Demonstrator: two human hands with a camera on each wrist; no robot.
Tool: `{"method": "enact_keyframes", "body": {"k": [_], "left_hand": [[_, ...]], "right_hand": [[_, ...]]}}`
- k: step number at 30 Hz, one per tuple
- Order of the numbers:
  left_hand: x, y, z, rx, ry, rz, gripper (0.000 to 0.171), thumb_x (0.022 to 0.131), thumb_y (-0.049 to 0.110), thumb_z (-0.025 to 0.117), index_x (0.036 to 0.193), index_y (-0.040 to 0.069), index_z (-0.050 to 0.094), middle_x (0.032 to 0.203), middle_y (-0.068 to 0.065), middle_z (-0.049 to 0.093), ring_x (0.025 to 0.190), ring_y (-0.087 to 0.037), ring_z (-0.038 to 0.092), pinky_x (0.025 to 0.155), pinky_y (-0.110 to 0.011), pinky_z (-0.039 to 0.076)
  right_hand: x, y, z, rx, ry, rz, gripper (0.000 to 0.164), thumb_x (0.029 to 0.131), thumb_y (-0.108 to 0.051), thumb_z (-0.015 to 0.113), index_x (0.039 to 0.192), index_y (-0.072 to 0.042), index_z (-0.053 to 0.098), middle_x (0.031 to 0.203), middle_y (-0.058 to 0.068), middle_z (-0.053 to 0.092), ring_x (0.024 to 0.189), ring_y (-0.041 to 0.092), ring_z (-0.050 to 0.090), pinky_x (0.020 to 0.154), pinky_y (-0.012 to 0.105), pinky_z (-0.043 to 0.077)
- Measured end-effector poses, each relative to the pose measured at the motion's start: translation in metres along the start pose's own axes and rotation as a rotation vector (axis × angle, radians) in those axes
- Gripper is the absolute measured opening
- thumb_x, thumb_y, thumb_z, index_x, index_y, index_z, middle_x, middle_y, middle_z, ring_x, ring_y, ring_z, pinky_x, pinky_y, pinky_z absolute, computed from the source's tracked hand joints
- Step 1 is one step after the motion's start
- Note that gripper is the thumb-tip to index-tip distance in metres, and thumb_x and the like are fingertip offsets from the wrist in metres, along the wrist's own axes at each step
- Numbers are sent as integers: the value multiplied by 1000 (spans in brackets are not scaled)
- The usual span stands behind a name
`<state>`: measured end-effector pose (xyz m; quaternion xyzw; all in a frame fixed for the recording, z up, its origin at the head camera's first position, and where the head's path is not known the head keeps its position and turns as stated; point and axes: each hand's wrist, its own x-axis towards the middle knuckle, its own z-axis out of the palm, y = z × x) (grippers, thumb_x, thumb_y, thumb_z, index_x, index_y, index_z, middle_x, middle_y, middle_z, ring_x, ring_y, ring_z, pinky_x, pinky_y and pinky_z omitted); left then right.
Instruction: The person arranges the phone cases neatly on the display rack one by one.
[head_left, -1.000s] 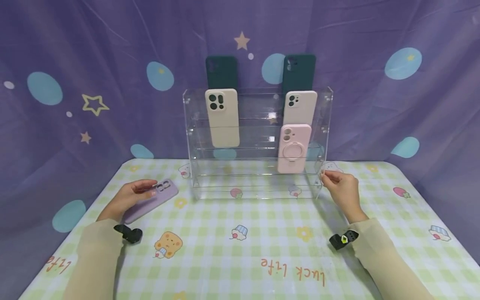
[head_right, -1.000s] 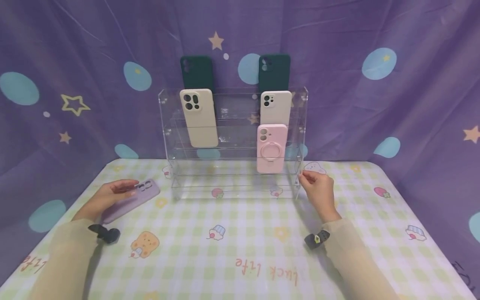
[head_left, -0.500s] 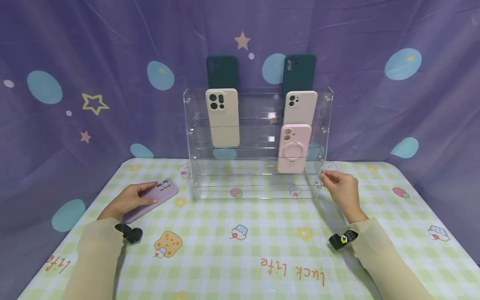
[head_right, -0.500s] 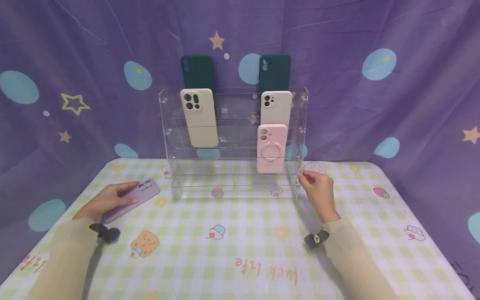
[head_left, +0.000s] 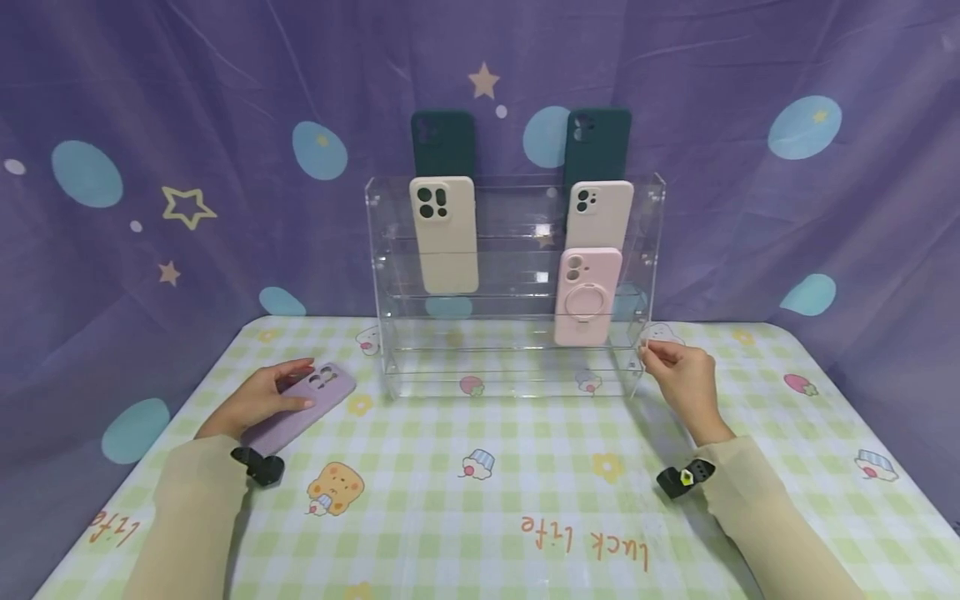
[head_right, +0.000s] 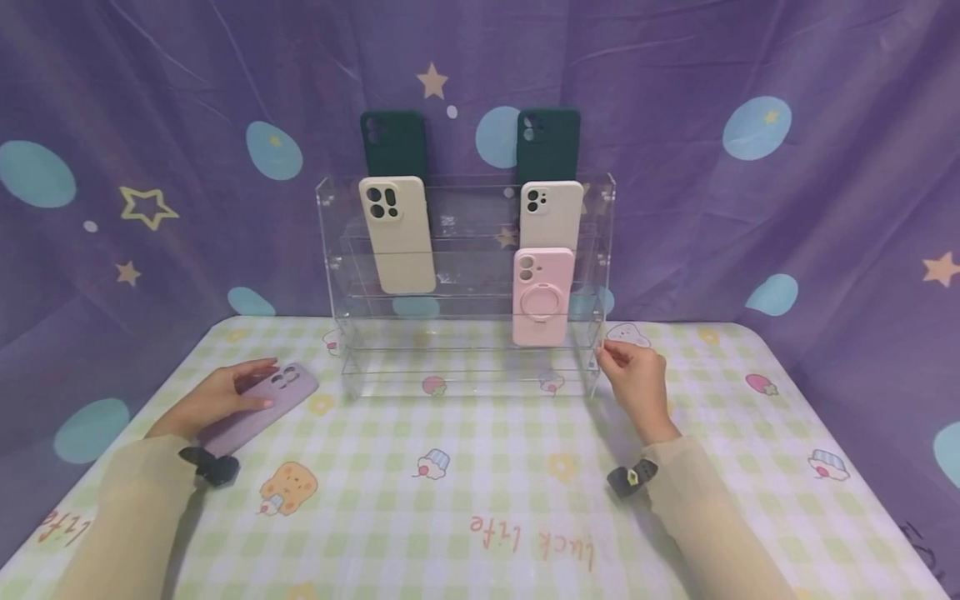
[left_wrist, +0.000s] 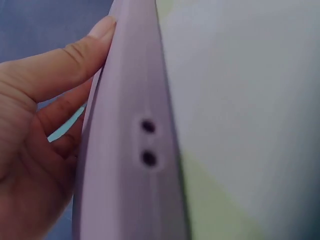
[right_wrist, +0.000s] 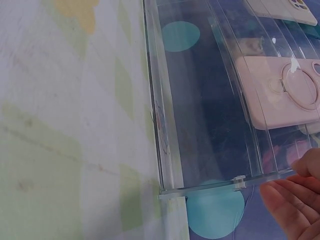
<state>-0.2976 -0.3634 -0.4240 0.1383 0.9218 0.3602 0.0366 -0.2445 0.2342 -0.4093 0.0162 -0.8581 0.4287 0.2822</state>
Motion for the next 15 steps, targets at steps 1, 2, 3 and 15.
{"method": "enact_keyframes", "body": {"k": [1,2,3,15], "left_hand": [[0,1,0,1,2,3,76,79,17,77,140,-6,38,132,-29,49,115,-41,50,82,-24,44],[0,2,0,3,3,6,75,79,17,77,139,-7,39,131,-30,49,114,-42,50,82,-26,44],[0,4,1,4,3,7,74,79,16,76,138,-8,39,131,-31,49,114,-42,50,82,-27,45],[4,6,1,42,60,-129,63,80,17,75,132,-7,49,123,-29,56,106,-34,54,80,-32,44]], "right_hand": [[0,0,0,-3,1,-3,21,87,-8,66,99,9,70,92,24,69,65,-24,49,58,2,43],[0,0,0,-5,3,-4,21,87,-8,66,99,9,70,92,24,69,65,-24,49,58,2,43],[1,0,0,-8,4,-5,21,87,-8,66,99,8,70,92,24,69,65,-24,49,58,2,43],[0,0,1,-8,13,-3,20,86,-6,66,98,9,70,93,24,69,65,-24,49,58,2,43]]}}
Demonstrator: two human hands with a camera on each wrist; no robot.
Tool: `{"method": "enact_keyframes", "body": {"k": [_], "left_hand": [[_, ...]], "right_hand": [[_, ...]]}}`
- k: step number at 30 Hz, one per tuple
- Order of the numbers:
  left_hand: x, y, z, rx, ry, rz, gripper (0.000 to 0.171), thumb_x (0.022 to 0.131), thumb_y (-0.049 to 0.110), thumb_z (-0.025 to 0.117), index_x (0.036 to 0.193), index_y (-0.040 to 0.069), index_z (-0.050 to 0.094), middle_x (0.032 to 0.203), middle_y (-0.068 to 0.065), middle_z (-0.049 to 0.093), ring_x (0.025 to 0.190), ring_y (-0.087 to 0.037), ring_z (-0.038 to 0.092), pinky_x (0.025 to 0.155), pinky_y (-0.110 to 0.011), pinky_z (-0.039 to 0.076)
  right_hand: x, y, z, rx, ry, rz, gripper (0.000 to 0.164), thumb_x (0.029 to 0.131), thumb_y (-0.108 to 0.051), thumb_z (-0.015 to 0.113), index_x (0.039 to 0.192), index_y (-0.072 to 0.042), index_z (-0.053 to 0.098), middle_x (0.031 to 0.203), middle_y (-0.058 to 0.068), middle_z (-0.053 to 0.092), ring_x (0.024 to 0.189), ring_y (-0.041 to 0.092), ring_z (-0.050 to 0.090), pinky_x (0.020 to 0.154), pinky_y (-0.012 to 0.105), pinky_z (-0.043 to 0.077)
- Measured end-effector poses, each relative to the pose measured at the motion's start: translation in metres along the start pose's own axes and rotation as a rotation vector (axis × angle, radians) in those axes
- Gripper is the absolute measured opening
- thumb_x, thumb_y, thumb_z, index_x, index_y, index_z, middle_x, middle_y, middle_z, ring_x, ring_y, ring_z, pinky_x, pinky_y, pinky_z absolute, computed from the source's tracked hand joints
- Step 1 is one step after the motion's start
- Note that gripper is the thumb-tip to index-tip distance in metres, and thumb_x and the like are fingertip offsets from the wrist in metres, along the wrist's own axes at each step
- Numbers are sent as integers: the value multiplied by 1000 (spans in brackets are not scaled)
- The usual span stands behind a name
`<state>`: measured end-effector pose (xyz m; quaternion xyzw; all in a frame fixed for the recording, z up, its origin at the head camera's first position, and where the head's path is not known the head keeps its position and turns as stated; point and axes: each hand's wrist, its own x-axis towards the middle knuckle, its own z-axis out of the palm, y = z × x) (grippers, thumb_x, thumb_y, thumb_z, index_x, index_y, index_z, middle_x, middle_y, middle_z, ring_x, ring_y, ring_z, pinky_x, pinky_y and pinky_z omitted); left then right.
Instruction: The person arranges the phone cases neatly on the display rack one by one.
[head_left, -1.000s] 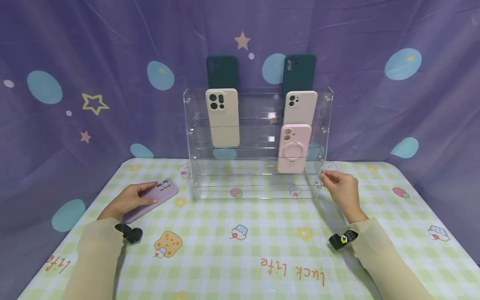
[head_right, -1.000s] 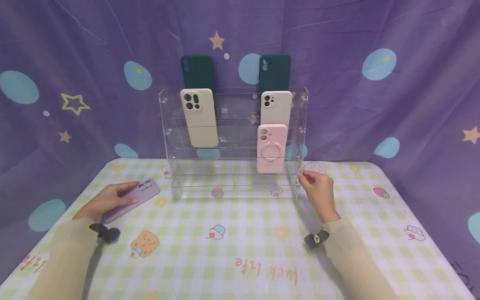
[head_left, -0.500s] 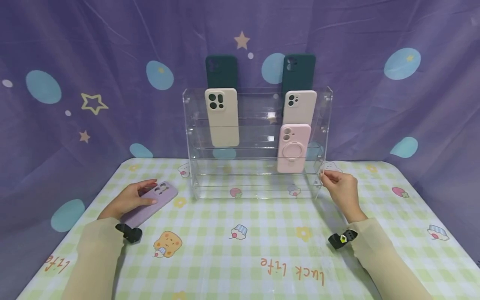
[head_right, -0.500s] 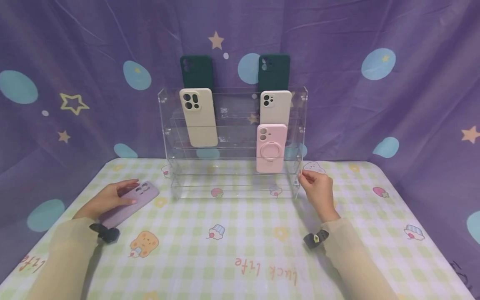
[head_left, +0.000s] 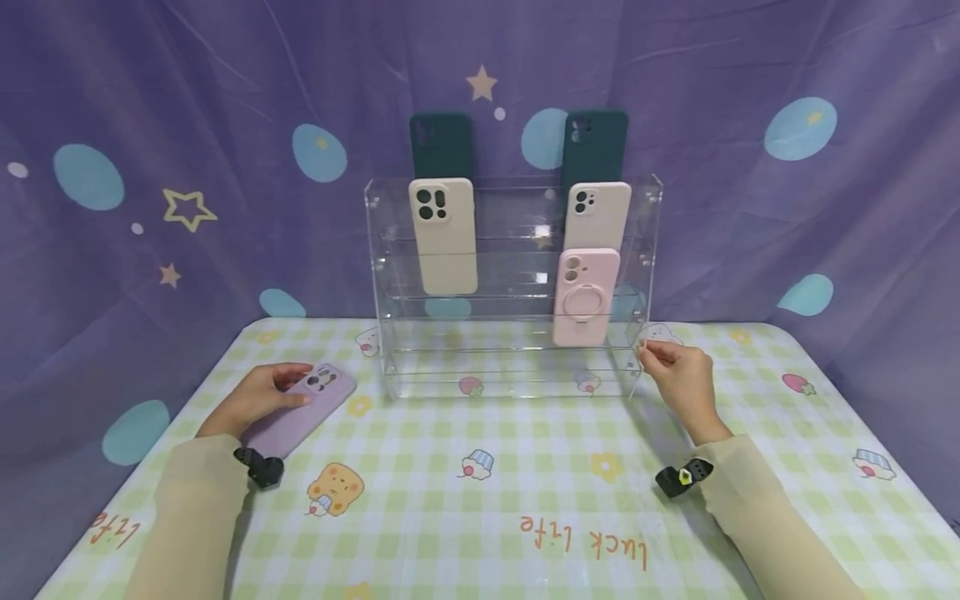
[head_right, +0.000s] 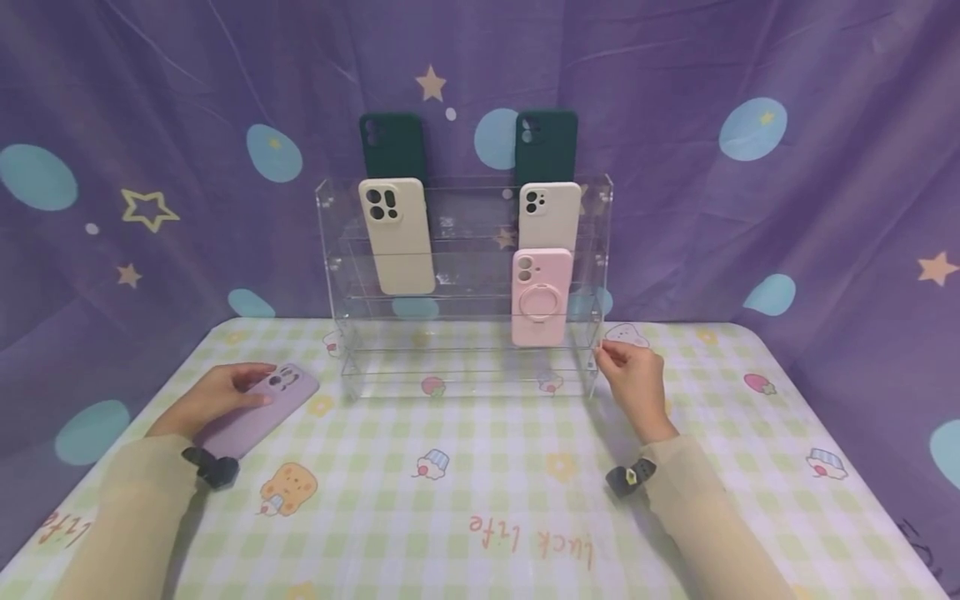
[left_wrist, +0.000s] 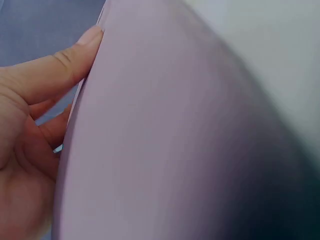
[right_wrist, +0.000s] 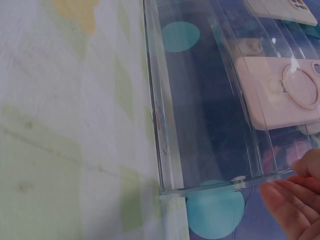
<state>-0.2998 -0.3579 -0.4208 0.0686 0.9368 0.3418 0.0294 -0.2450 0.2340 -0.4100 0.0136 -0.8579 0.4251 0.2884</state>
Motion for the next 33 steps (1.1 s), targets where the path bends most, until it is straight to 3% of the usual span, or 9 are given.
{"method": "enact_keyframes", "body": {"k": [6,9,12,15,19,23,25,30,33], "left_hand": [[-4,2,-5,-83,-25,-154,69,85,34,70,133,-8,46,127,-28,52,98,-22,54,77,-28,44],[-8,1,-10,-176,-69,-237,73,87,40,67,135,-8,42,127,-25,51,90,-14,54,74,-27,46],[-11,2,-14,-301,-93,-298,68,88,35,67,135,-7,42,114,-10,58,84,-8,54,72,-26,47],[-12,10,-19,-444,-78,-325,48,87,29,70,123,2,53,95,11,62,77,-4,56,68,-23,49],[-15,29,-32,-614,-70,-265,7,89,22,67,95,23,64,82,21,65,73,0,60,64,-20,50],[-22,53,-47,-787,-68,-156,22,93,10,60,83,27,70,83,16,69,70,-1,62,59,-18,51],[-25,67,-53,-863,-53,-111,26,93,5,59,82,25,73,82,12,70,69,-3,63,58,-19,52],[-31,109,-62,-987,5,-15,22,91,2,60,83,17,73,81,6,71,69,-7,65,59,-21,52],[-33,133,-61,-1049,28,72,21,90,-1,60,85,14,74,81,3,72,71,-8,65,61,-20,52]], "right_hand": [[0,1,0,3,-10,5,21,87,-7,66,100,9,69,95,24,69,66,-23,49,59,2,44],[0,1,1,1,-12,5,21,87,-7,66,100,9,69,95,23,69,66,-23,49,59,2,44],[-1,0,1,2,-16,5,20,87,-7,66,99,9,70,95,24,69,66,-23,49,58,3,44],[-1,0,1,0,-16,4,20,87,-7,66,99,8,70,95,23,69,66,-23,48,59,3,44],[-2,-1,0,-10,-14,6,20,87,-8,67,99,8,70,94,23,69,67,-21,49,59,2,44],[-3,-3,-1,-22,-15,10,20,87,-8,67,99,8,70,94,23,69,72,-1,63,59,2,44],[-3,-4,-1,-21,-14,12,20,87,-8,67,99,8,70,94,23,69,72,-1,63,59,2,44],[-2,-5,-1,-9,-10,14,20,87,-7,66,100,8,70,94,23,69,67,-22,48,59,2,44],[-2,-5,-1,-2,-12,16,20,87,-7,66,100,8,70,94,23,69,66,-24,48,58,2,44]]}}
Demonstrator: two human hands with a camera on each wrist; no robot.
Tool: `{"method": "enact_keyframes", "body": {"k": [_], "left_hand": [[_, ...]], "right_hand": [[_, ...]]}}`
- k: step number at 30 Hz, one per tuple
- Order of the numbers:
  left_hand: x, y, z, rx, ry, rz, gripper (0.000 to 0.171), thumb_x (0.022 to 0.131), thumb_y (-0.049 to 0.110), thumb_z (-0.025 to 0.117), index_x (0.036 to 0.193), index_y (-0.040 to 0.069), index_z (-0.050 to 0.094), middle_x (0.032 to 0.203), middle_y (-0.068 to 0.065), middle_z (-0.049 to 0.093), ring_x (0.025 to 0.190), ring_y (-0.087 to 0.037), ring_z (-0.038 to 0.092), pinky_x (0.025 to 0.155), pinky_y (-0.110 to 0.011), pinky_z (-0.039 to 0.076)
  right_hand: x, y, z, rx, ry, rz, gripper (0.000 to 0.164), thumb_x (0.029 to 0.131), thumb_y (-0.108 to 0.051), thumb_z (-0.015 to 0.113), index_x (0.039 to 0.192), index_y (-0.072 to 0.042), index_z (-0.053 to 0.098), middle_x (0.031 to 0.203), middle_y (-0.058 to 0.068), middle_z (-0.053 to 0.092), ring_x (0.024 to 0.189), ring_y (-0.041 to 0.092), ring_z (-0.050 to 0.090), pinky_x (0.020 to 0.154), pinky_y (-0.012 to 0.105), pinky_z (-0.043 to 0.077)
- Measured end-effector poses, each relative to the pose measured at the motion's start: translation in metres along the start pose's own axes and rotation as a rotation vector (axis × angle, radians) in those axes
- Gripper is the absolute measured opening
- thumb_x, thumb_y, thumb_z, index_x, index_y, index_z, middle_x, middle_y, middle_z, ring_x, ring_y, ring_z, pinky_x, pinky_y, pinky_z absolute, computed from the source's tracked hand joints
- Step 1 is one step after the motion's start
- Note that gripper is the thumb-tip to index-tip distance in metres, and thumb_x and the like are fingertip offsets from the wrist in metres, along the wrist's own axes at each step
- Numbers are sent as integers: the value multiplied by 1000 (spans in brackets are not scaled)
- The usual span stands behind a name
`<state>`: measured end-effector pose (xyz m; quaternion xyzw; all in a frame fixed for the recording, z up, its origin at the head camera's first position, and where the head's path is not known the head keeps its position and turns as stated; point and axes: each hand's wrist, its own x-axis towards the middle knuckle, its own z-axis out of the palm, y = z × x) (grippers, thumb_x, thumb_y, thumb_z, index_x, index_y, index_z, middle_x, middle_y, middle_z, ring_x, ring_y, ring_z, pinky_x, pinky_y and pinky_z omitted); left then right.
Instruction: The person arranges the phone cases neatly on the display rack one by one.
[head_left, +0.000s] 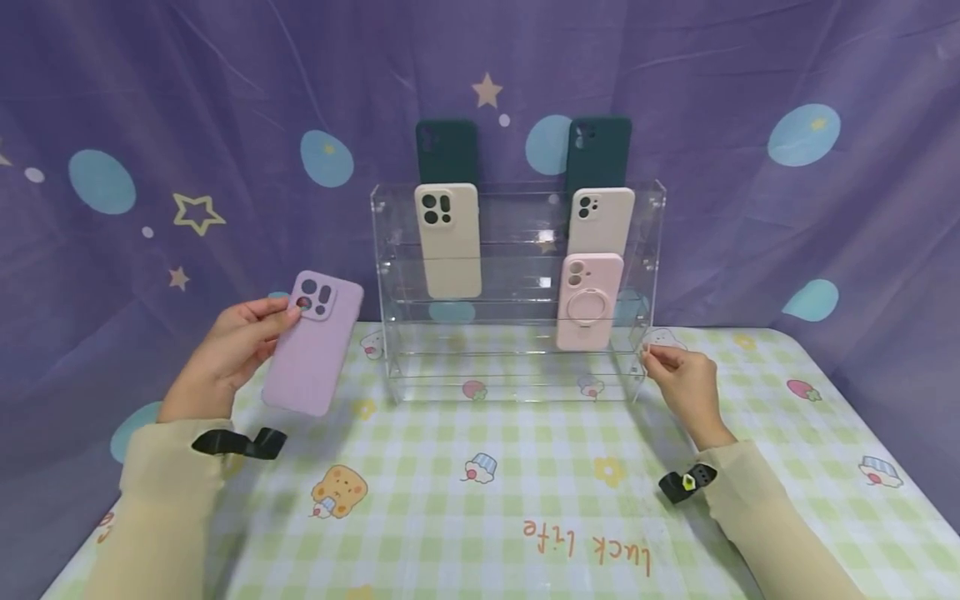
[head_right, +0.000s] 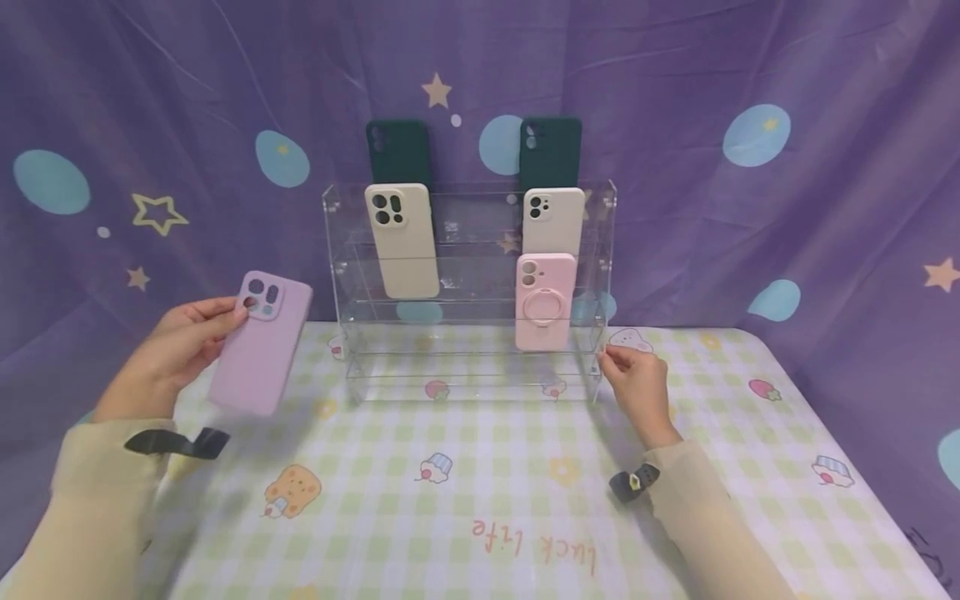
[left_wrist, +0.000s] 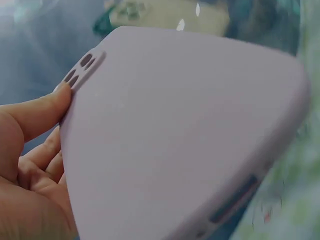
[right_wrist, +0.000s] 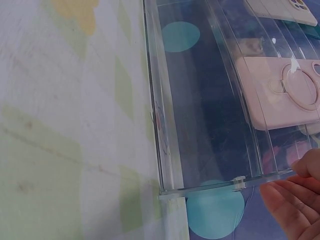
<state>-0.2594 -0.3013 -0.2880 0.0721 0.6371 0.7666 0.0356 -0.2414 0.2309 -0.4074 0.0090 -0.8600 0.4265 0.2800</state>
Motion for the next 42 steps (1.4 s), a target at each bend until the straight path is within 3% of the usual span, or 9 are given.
{"method": "enact_keyframes", "body": {"k": [5,14,18,20,25,29,33,37,42], "left_hand": [[5,9,39,-96,-3,127,16,87,-2,64,88,11,74,83,2,72,74,-7,65,62,-20,52],[31,11,108,-193,162,265,17,85,0,67,85,15,75,75,3,70,64,-5,63,56,-16,50],[48,5,132,-242,215,338,23,86,-3,64,83,17,75,72,4,68,64,-4,61,56,-15,47],[55,1,141,-284,206,364,26,86,-6,62,83,16,75,71,3,68,65,-5,61,57,-16,47],[72,-11,155,-353,191,392,33,87,-11,58,80,16,75,72,3,70,65,-5,62,59,-17,49],[83,-25,159,-270,207,385,34,86,-8,61,78,23,74,72,8,70,65,-2,61,57,-15,46],[89,-41,159,-184,241,356,36,85,-6,64,76,28,74,71,11,69,64,0,59,54,-13,43],[92,-55,157,-165,274,332,39,85,-6,64,74,30,73,69,12,68,61,0,56,51,-13,39],[95,-63,160,-103,292,293,32,85,-1,67,77,30,71,70,14,68,63,1,57,52,-13,40]], "right_hand": [[0,1,-1,5,-1,-11,20,87,-7,66,100,8,70,95,24,69,67,-23,48,59,2,44],[2,5,0,22,11,-20,19,86,-4,66,99,10,69,95,24,69,66,-24,49,59,2,44],[2,7,0,21,14,-20,19,87,-4,65,99,9,70,94,24,69,66,-25,49,60,2,44],[2,7,-1,19,15,-20,19,87,-4,66,99,9,70,94,24,69,66,-25,49,59,2,44],[2,7,-1,22,12,-34,19,87,-5,66,99,9,70,94,24,69,67,-24,48,59,3,44],[2,6,1,22,12,-41,19,86,-5,66,98,9,70,93,24,69,67,-21,51,58,3,45],[3,7,2,10,13,-52,18,86,-4,67,97,9,70,92,23,69,72,5,67,59,3,44],[4,7,2,12,5,-64,18,86,-4,66,98,10,70,93,24,69,79,32,69,60,2,44],[4,8,1,7,20,-51,18,86,-5,67,97,9,70,93,23,69,78,27,69,60,2,44]]}}
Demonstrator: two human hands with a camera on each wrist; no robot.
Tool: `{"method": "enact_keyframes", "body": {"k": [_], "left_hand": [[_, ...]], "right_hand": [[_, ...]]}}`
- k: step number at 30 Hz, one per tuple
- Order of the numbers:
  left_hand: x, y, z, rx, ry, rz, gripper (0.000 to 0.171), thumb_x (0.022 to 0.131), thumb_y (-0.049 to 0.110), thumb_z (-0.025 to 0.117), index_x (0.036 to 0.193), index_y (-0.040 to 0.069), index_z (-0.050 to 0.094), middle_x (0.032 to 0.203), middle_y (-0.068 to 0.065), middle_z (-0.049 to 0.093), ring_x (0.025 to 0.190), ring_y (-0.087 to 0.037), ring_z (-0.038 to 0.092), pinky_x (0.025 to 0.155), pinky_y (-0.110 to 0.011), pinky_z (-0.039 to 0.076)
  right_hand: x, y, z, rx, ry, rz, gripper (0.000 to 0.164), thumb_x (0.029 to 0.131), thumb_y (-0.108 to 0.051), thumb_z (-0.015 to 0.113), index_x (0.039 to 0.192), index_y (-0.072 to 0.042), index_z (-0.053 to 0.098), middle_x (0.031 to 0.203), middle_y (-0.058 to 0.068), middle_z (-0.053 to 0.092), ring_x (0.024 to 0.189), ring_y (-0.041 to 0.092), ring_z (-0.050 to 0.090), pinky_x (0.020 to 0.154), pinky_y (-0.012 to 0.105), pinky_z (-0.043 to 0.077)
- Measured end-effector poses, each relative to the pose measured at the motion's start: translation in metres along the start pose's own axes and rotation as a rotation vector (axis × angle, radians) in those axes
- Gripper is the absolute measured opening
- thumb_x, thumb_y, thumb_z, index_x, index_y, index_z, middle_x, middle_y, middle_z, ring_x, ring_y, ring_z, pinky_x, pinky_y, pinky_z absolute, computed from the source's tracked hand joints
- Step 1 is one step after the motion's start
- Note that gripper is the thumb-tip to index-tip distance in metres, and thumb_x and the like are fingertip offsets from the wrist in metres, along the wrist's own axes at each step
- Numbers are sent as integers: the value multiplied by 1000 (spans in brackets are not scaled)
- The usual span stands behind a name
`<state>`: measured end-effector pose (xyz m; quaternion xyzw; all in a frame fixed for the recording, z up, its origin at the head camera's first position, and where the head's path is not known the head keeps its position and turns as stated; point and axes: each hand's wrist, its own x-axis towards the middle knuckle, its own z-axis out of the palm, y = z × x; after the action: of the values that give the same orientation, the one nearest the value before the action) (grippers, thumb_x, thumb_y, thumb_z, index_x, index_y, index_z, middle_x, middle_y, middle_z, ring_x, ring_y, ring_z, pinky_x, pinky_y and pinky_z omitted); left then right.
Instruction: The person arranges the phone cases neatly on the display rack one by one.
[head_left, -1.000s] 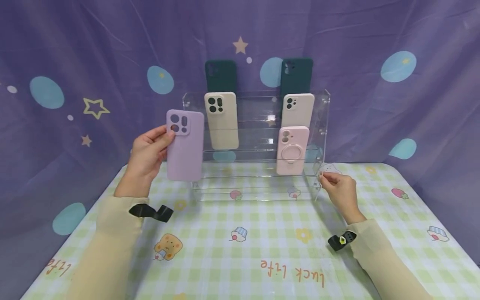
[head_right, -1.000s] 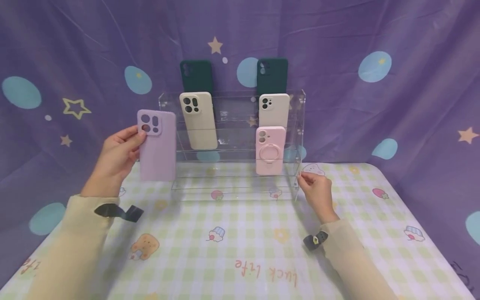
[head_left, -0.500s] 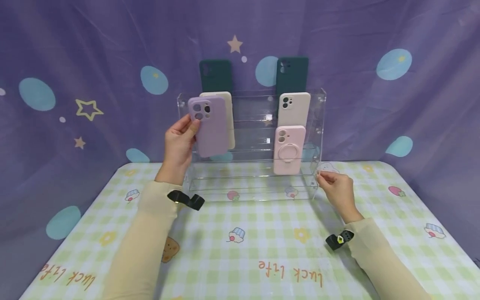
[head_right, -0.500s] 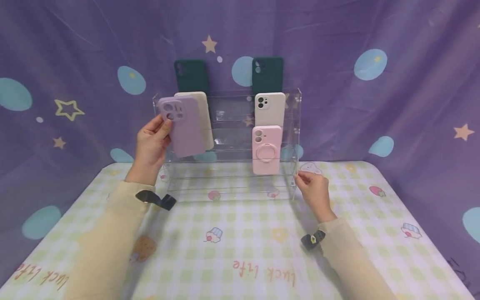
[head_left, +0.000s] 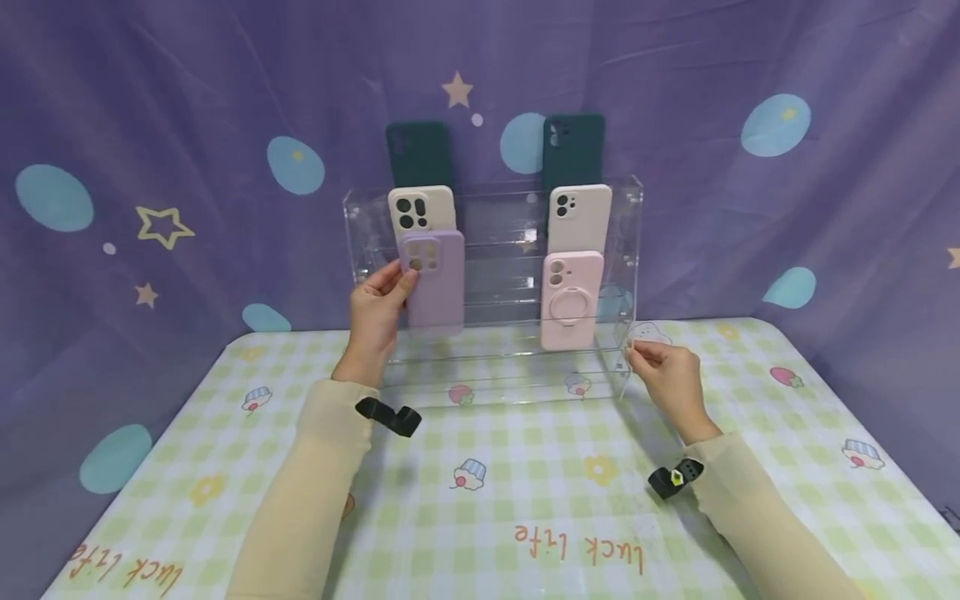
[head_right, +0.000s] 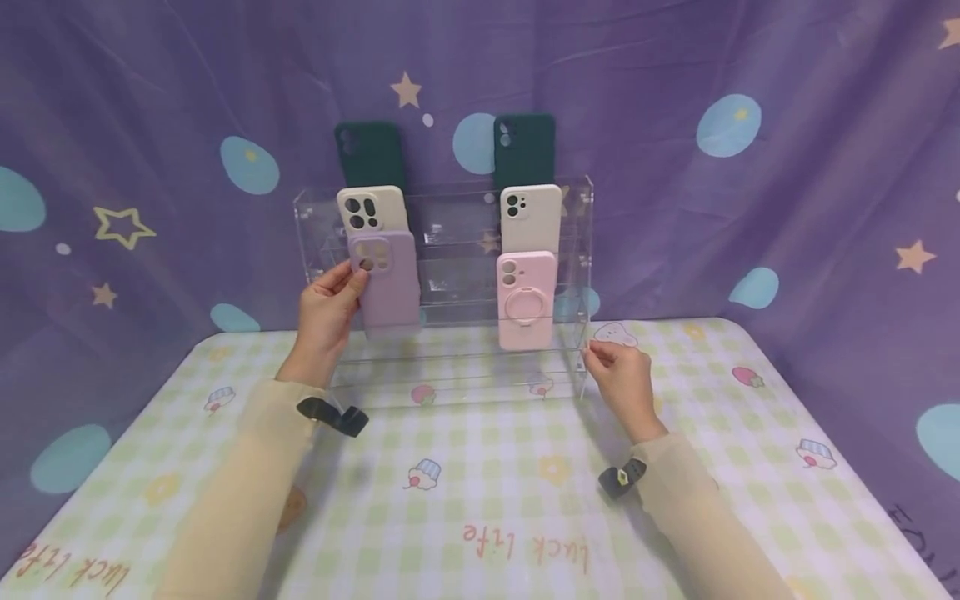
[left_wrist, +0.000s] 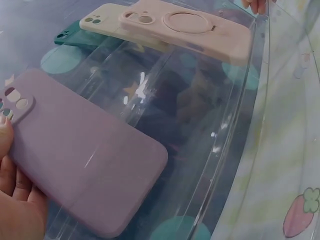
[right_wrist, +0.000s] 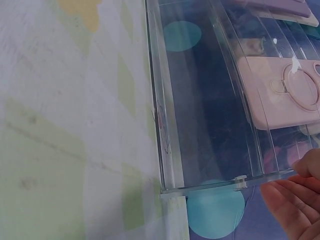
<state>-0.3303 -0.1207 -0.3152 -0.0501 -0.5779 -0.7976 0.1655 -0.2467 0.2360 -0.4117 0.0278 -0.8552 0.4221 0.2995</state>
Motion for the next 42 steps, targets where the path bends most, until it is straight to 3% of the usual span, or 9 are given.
{"method": "enact_keyframes", "body": {"k": [5,8,11,19,24,29,32,38,42], "left_hand": [[-2,1,0,91,0,-12,12,85,3,68,93,12,70,67,14,66,63,2,57,54,-13,44],[-3,4,0,209,-12,5,22,86,6,68,107,-4,66,66,15,64,63,3,56,55,-12,44],[-4,6,0,298,-28,-14,31,88,8,67,111,-11,62,69,15,64,65,3,57,56,-12,45],[-4,14,-6,384,-115,-114,36,90,9,64,117,-14,58,71,16,63,68,4,58,62,-14,49],[-3,17,-13,482,-192,-148,35,91,8,62,119,-13,58,83,7,66,72,3,59,68,-15,52],[-1,21,-17,602,-239,-135,34,93,12,60,119,-10,59,112,-17,66,81,2,59,81,-21,52],[-2,23,-19,652,-272,-130,34,95,13,58,120,-9,59,120,-22,60,90,-2,58,90,-28,49],[-1,27,-23,757,-325,-76,33,95,18,57,114,-8,64,114,-23,64,91,-10,58,83,-27,48],[-1,26,-28,864,-305,-29,36,93,28,62,108,-4,68,103,-21,68,87,-19,64,76,-28,50]], "right_hand": [[-1,0,0,12,1,17,18,85,-5,67,97,9,70,94,23,69,70,-13,58,60,3,45],[-2,0,-1,20,2,16,19,86,-5,67,98,9,70,94,24,69,67,-25,49,60,3,44],[-2,0,-1,17,9,12,19,86,-4,67,98,10,69,93,24,69,67,-26,48,60,2,44],[-1,0,-1,20,14,7,18,85,-3,67,97,11,69,91,25,69,66,-26,49,59,2,44],[1,-1,-1,9,12,9,19,85,-4,66,97,10,70,93,24,69,67,-26,48,60,1,43],[1,0,0,1,8,14,19,85,-5,67,97,10,70,92,24,69,66,-26,48,59,1,43],[1,0,0,-2,5,17,19,86,-6,67,97,9,70,92,23,69,66,-26,48,59,1,43],[0,-1,0,-5,1,18,19,86,-6,67,97,9,70,92,23,69,66,-25,47,58,2,43],[0,-1,0,-4,-2,22,19,86,-6,66,97,9,70,92,23,69,66,-25,48,58,2,43]]}}
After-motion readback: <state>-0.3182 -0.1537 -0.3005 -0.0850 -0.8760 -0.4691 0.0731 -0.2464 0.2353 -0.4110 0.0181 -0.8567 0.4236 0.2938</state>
